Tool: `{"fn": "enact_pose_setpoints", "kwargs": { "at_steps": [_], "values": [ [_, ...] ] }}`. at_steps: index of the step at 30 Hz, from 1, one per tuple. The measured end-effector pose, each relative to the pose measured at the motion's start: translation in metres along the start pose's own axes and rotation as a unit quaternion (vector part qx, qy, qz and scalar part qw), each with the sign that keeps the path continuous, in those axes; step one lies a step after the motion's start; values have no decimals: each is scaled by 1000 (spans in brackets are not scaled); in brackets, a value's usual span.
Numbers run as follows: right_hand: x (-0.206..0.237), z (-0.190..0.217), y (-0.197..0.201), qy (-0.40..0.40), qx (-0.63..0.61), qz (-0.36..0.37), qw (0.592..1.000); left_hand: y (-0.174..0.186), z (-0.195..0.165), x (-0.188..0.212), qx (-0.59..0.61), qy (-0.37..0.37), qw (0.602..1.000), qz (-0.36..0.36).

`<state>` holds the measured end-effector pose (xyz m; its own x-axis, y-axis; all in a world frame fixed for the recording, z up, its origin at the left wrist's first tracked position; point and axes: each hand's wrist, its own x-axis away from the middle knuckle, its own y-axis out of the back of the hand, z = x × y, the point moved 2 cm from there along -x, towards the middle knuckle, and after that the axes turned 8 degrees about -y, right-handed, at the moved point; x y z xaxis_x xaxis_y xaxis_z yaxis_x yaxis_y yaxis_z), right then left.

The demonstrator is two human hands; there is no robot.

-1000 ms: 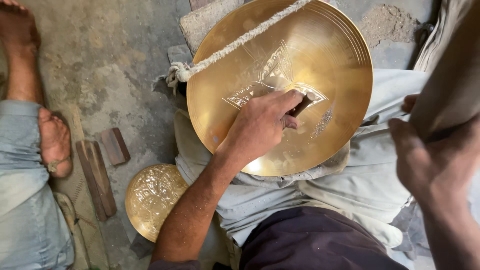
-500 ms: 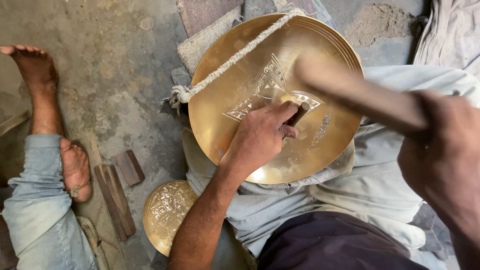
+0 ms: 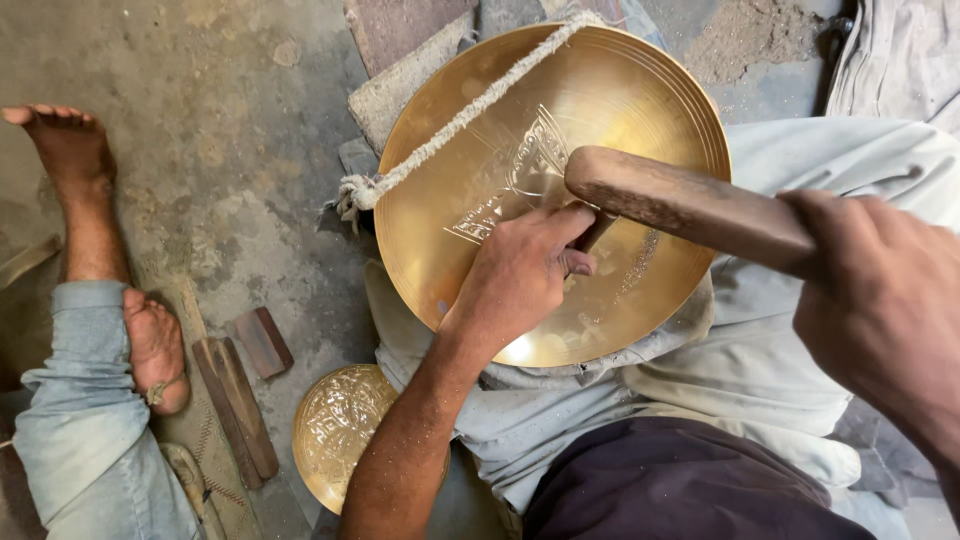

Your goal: The person sits on the floor with a brass plate resting on their lap, holding a small punch against the plate's surface and striking it with a wooden mallet to emboss a decorative pattern. They reposition the punch repeatedly across the design and briefly rotate the plate to reach other areas.

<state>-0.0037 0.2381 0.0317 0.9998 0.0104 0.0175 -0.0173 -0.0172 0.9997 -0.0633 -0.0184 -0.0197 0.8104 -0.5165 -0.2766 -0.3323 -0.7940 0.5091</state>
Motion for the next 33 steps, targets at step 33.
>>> {"fn": "enact_pose_setpoints", "kwargs": {
  "at_steps": [33],
  "values": [
    [22, 0, -10, -8, -172, -68, 983, -1, -2, 10, -21, -2, 1000, 4]
  ]
}}
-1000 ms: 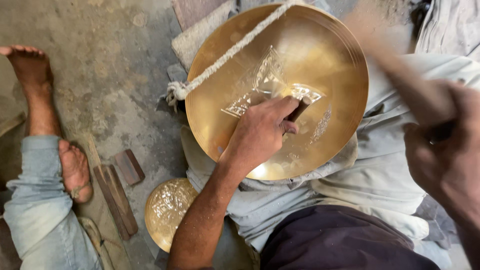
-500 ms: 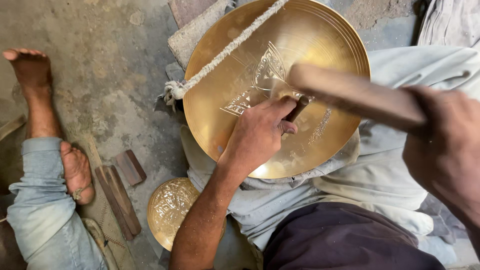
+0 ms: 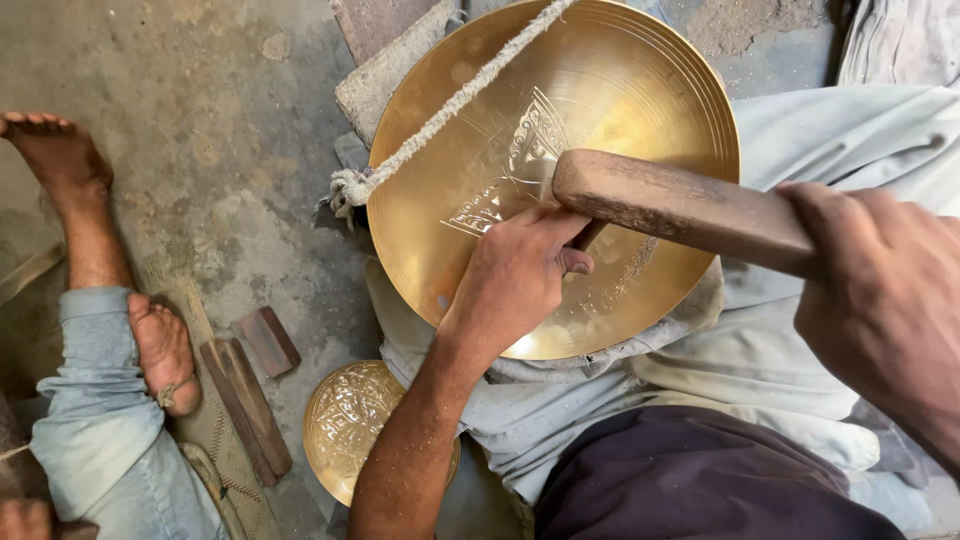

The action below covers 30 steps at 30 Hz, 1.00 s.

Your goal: The person sits on the floor with a brass plate resting on their lap, holding a small punch against the plate's surface and striking it with a wooden mallet to emboss a decorative pattern. They reposition the punch repeatedly across the design and briefly rotate the plate to reach other areas.

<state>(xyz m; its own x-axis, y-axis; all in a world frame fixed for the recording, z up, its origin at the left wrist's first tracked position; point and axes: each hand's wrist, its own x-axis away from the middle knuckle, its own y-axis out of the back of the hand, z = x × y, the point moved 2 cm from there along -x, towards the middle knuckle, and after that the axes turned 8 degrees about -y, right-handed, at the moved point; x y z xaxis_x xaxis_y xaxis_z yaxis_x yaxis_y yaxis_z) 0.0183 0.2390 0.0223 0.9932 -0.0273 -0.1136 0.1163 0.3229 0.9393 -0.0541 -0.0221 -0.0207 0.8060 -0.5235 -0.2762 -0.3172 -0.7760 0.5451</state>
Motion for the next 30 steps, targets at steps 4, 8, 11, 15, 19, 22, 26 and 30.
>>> {"fn": "enact_pose_setpoints", "kwargs": {
  "at_steps": [4, 8, 11, 15, 19, 22, 26, 30],
  "values": [
    [1, -4, -5, -162, -238, 31, 957, 0, 0, 2, -15, 23, 999, 31],
    [1, 3, -2, 2, -9, -16, 1000, 2, 0, 1, 5, 7, 1000, 16],
    [5, -4, -4, -135, -101, 4, 986, 2, -1, 1, 8, 1, 1000, 10],
    [9, -11, -8, -109, -77, -6, 991, 2, -1, 3, 8, 22, 999, 25],
    [16, -13, -12, -19, -50, -34, 998, 2, 0, 4, -10, 18, 999, 33],
    [18, -12, -12, -84, -212, -6, 974, 1, 0, 4, -8, 12, 999, 29],
    [8, 3, -2, -2, -5, -32, 999, 1, -1, 6, 3, -13, 1000, 12],
    [5, 6, -5, -221, -299, 11, 928, 0, 2, 7, 0, 5, 1000, 25]
  ]
}}
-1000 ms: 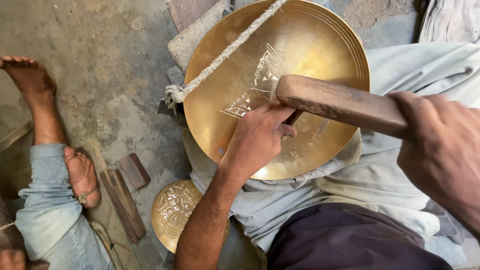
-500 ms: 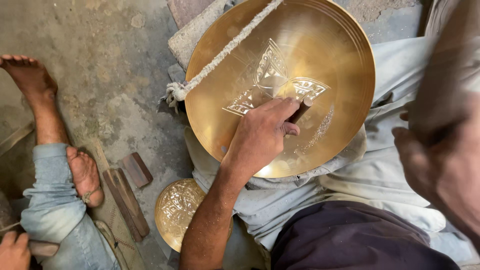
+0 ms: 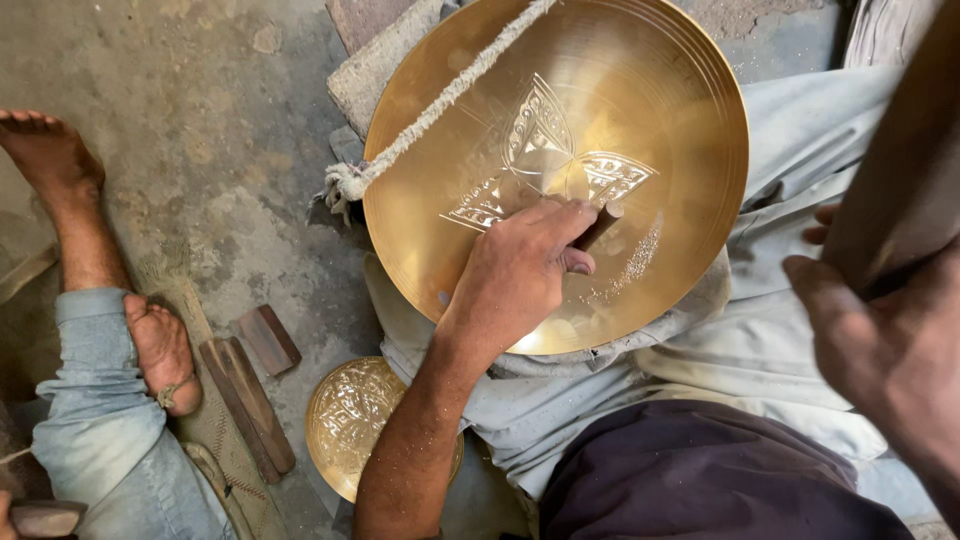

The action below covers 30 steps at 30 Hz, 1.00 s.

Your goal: The person sits on the floor with a brass plate resting on their lap, holding a small punch against the plate's surface and striking it with a wooden mallet to emboss a decorative pattern. They reposition the punch repeatedly across the design and briefly rotate the plate to reach other areas.

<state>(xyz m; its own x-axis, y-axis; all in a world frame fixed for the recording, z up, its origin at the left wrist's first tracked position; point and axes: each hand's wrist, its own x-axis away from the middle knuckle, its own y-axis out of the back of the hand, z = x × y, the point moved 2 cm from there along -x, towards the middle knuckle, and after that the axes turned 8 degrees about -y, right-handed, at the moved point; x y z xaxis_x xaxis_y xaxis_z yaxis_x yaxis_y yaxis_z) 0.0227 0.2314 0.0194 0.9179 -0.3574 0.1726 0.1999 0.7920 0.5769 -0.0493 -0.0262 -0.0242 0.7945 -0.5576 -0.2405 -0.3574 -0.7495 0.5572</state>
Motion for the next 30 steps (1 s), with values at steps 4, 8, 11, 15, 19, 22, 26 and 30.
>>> {"fn": "enact_pose_setpoints", "kwargs": {
  "at_steps": [4, 8, 11, 15, 19, 22, 26, 30],
  "values": [
    [5, 2, 0, 173, 285, 6, 943, -2, 1, 2, -9, 35, 999, 28],
    [9, -4, 5, 70, 119, 15, 990, -1, -2, 3, -7, 6, 1000, 8],
    [12, 2, 2, 170, 311, 9, 935, 0, -2, 2, -6, 3, 1000, 12],
    [10, 1, 2, -9, 149, -12, 989, 2, -4, 2, 4, 24, 999, 24],
    [10, 10, -2, 109, 265, 2, 958, 3, -8, 4, 6, 43, 999, 28],
    [11, 17, -2, 145, 310, -22, 939, 2, -8, 3, -29, 18, 999, 21],
    [14, 14, -5, 121, 310, 12, 943, 1, -8, 10, -38, 33, 998, 24],
    [10, -6, 6, 202, 404, -8, 892, 9, -21, 26, -27, 27, 994, -105]
  ]
}}
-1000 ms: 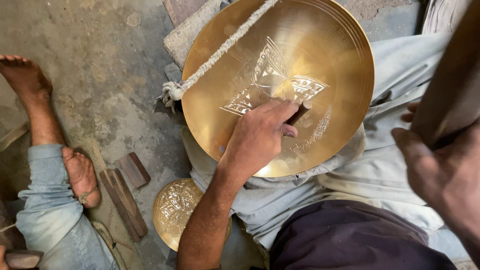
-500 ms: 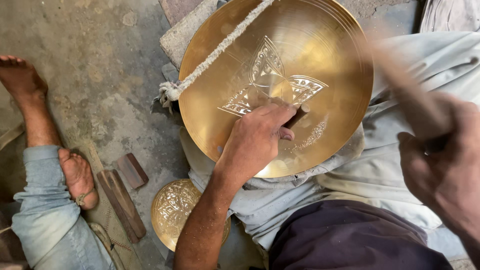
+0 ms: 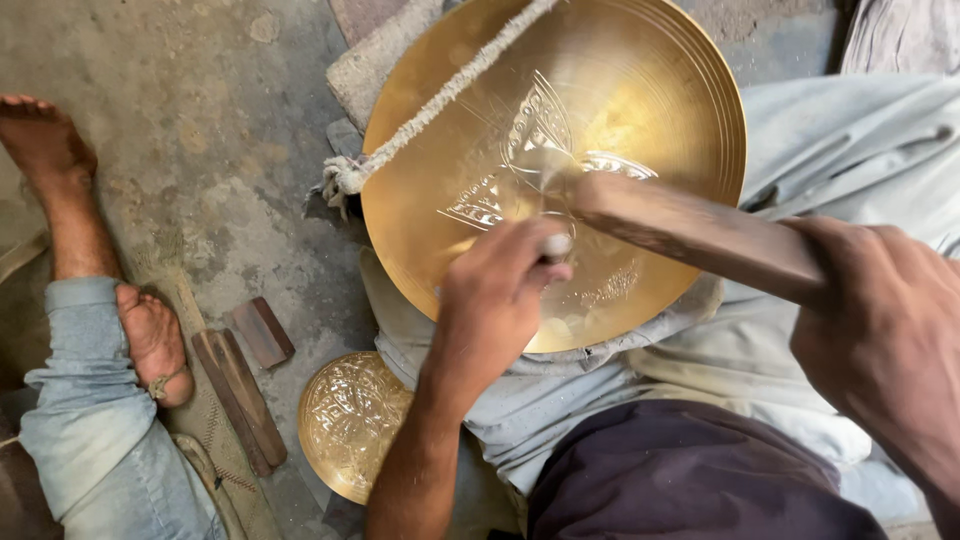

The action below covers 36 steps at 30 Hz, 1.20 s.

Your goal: The person sits on the floor with a brass plate resting on their lap, holding a small punch against the plate's surface and striking it with a wooden mallet to emboss a decorative pattern. They reposition the punch repeatedly across the design and briefly rotate the plate to reach other areas.

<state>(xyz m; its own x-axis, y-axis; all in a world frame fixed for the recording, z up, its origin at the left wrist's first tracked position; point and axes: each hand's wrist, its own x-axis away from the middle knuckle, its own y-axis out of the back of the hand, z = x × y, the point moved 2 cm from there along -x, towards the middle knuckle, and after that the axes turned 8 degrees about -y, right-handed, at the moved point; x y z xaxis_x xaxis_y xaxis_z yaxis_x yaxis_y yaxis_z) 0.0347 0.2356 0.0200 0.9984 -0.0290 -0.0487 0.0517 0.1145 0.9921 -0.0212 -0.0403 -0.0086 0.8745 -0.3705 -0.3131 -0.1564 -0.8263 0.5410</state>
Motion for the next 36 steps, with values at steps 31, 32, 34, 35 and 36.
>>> {"fn": "enact_pose_setpoints", "kwargs": {
  "at_steps": [31, 32, 34, 35, 36],
  "values": [
    [-133, 19, 50, -20, -407, 107, 907, 32, 17, -54, -52, 101, 987, -116],
    [-136, 27, 50, 5, -408, 103, 907, 30, 17, -53, -58, 108, 986, -114],
    [-149, 41, 48, 69, -277, 129, 950, 26, 19, -52, -70, 111, 986, -107],
    [-157, 47, 47, 108, -139, 163, 971, 24, 19, -52, -81, 88, 987, -111],
    [-163, 52, 45, 147, 3, 194, 970, 24, 20, -51, -92, 68, 987, -117]
  ]
}}
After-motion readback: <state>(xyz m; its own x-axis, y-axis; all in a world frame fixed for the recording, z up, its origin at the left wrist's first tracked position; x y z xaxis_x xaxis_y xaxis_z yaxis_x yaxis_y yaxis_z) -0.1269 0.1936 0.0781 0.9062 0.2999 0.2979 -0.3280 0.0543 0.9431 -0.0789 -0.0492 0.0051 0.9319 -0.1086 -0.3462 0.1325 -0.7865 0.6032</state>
